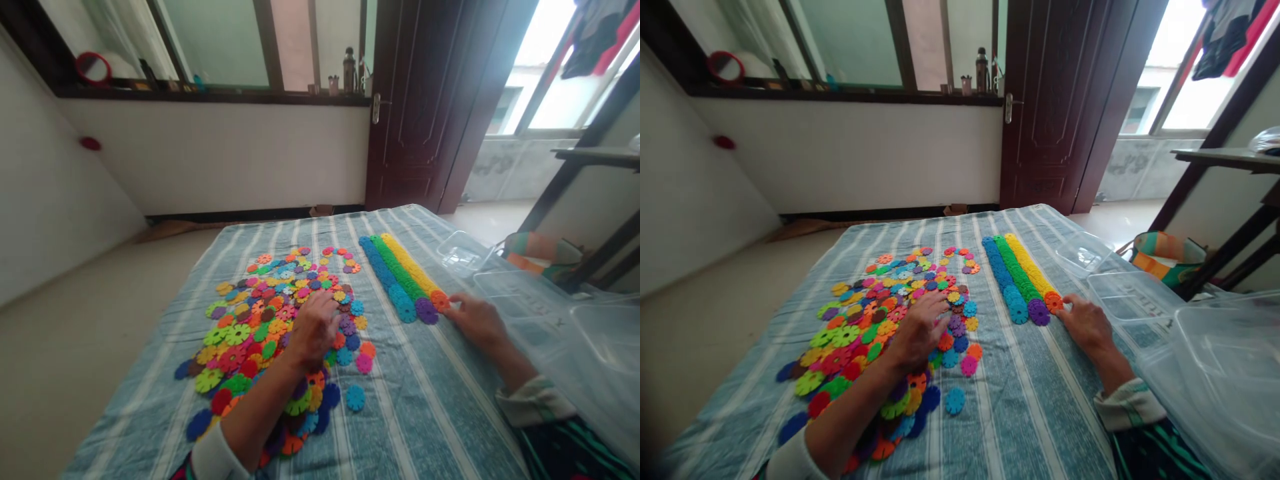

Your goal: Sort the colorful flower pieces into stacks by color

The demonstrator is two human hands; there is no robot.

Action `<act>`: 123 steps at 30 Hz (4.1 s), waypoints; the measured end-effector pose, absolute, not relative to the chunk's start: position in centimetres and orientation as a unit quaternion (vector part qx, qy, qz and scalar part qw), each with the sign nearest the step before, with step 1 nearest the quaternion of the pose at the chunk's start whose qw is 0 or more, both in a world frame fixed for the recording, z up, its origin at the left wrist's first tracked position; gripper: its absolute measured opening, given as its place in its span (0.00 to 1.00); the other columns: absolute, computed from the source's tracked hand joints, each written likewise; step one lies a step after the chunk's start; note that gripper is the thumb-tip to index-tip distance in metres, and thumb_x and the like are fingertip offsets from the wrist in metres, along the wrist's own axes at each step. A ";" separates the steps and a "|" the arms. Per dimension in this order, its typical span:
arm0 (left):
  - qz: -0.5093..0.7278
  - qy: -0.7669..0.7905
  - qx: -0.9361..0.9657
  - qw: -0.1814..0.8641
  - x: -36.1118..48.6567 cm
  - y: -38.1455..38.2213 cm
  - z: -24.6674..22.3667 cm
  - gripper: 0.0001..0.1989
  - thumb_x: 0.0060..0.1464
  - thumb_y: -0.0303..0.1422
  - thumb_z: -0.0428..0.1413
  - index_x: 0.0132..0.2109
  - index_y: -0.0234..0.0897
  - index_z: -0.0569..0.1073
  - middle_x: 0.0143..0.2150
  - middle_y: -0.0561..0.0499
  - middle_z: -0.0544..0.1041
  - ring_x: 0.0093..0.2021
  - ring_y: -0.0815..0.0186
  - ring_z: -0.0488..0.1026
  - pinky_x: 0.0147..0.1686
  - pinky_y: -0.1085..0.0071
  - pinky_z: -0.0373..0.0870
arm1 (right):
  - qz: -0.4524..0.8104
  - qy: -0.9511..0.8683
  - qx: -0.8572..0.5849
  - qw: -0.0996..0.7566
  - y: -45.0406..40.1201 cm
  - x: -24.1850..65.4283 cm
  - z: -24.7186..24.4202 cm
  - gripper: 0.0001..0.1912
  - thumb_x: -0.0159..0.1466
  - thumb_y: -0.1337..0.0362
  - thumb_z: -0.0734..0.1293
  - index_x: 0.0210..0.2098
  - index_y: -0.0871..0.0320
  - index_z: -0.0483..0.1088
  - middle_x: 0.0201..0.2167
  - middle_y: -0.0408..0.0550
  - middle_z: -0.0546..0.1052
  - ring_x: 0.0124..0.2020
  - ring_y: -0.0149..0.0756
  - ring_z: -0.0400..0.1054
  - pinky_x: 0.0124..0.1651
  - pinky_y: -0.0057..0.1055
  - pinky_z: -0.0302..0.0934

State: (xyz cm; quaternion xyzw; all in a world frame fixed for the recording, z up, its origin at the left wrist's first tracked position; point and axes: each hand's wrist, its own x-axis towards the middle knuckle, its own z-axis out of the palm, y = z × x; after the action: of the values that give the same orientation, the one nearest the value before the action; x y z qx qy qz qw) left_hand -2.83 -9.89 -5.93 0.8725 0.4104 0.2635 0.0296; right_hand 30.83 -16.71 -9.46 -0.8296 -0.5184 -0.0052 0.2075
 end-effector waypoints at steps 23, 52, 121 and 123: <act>0.106 0.509 0.854 -0.010 -5.2 -7.9 -5.7 0.13 0.58 0.37 0.52 0.48 0.41 0.72 0.56 0.45 0.72 0.58 0.53 0.65 0.54 0.53 0.58 | -0.074 -0.652 -0.654 0.376 -18.5 23.6 -8.5 0.17 0.64 0.56 0.58 0.31 0.55 0.76 0.24 0.46 0.78 0.24 0.34 0.70 0.31 0.27 0.58; 0.054 0.583 0.807 -0.070 -4.1 -5.0 -4.3 0.11 0.57 0.30 0.47 0.38 0.35 0.74 0.42 0.43 0.76 0.47 0.57 0.71 0.46 0.64 0.65 | 0.020 -0.749 -0.571 0.336 -18.7 20.4 -10.3 0.14 0.66 0.62 0.58 0.29 0.58 0.72 0.23 0.44 0.75 0.25 0.31 0.70 0.31 0.25 0.54; 0.260 0.478 0.838 0.037 -3.4 -7.7 -3.6 0.09 0.53 0.34 0.50 0.33 0.38 0.75 0.41 0.45 0.80 0.47 0.57 0.74 0.50 0.62 0.69 | 0.070 -0.481 -0.798 0.356 -15.9 30.1 -8.8 0.13 0.54 0.63 0.66 0.38 0.58 0.75 0.21 0.42 0.75 0.25 0.33 0.68 0.29 0.27 0.56; 0.251 0.490 0.834 0.030 -3.9 -7.4 -3.6 0.10 0.53 0.34 0.50 0.33 0.38 0.75 0.42 0.45 0.80 0.47 0.57 0.74 0.50 0.63 0.69 | 0.061 -0.486 -0.802 0.342 -16.0 30.0 -8.7 0.14 0.52 0.64 0.68 0.39 0.58 0.75 0.23 0.43 0.75 0.27 0.34 0.69 0.30 0.28 0.55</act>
State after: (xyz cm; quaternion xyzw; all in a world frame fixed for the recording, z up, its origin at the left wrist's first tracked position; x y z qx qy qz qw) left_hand -3.91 -7.38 -3.60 0.8344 0.4896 0.2515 0.0301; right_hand 29.95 -15.96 -8.73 -0.8021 -0.4861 0.0609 0.3416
